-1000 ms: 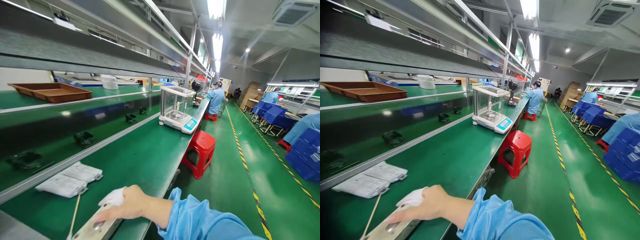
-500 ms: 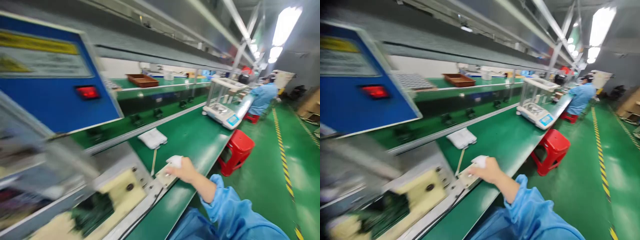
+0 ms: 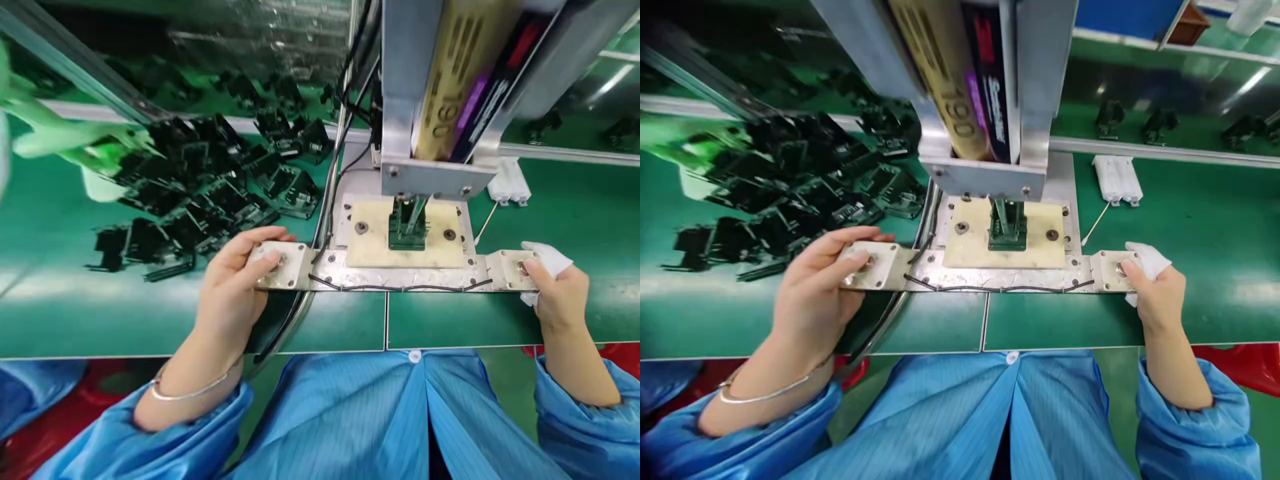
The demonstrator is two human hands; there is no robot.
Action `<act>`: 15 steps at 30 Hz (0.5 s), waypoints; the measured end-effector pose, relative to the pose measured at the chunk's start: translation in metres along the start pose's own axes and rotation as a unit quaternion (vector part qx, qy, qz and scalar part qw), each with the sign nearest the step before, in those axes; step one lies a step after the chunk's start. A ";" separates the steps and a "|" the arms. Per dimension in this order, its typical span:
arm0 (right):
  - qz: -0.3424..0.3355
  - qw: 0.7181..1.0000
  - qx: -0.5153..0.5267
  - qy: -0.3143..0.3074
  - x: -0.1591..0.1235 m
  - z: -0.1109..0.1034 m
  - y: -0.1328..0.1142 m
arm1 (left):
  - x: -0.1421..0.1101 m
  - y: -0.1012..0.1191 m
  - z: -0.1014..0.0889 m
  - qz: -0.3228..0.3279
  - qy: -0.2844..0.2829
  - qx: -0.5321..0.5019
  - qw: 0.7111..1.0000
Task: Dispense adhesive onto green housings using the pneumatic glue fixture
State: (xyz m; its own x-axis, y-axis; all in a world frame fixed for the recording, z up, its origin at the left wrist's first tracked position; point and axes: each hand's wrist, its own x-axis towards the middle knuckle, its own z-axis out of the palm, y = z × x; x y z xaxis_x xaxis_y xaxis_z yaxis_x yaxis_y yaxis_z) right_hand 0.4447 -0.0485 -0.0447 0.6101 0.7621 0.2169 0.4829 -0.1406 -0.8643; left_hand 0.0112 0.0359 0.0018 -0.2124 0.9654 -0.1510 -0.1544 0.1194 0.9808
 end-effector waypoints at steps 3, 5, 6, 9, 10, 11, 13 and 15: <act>0.015 0.999 0.031 0.004 -0.001 0.000 -0.006 | -0.002 0.001 0.001 0.025 -0.008 -0.011 1.000; 0.027 0.998 0.052 0.014 -0.002 0.000 -0.010 | -0.003 0.002 0.000 0.026 -0.012 -0.010 1.000; 0.034 0.997 0.060 0.020 -0.003 0.000 -0.011 | -0.004 0.001 0.000 0.025 -0.012 -0.009 1.000; 0.052 0.995 0.078 0.033 -0.004 0.001 -0.015 | -0.005 0.001 -0.001 0.031 -0.011 -0.001 0.999; 0.058 0.994 0.086 0.036 -0.005 0.001 -0.015 | -0.006 0.001 -0.001 0.034 -0.011 0.005 0.999; 0.063 0.993 0.096 0.039 -0.005 0.001 -0.015 | -0.006 0.001 -0.001 0.034 -0.009 0.010 0.999; 0.068 0.991 0.105 0.042 -0.006 0.000 -0.014 | -0.007 0.002 -0.001 0.025 -0.001 0.019 1.000; 0.068 0.993 0.087 0.050 -0.008 -0.002 -0.013 | -0.008 0.004 0.000 0.011 0.010 0.024 1.000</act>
State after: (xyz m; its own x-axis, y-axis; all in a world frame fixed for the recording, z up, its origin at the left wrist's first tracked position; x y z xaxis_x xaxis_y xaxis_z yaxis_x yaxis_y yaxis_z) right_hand 0.4351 -0.0537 -0.0347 0.7252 0.6763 0.1293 0.2813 -0.1196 -0.9521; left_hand 0.0122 0.0288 0.0064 -0.2349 0.9632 -0.1305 -0.1029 0.1089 0.9887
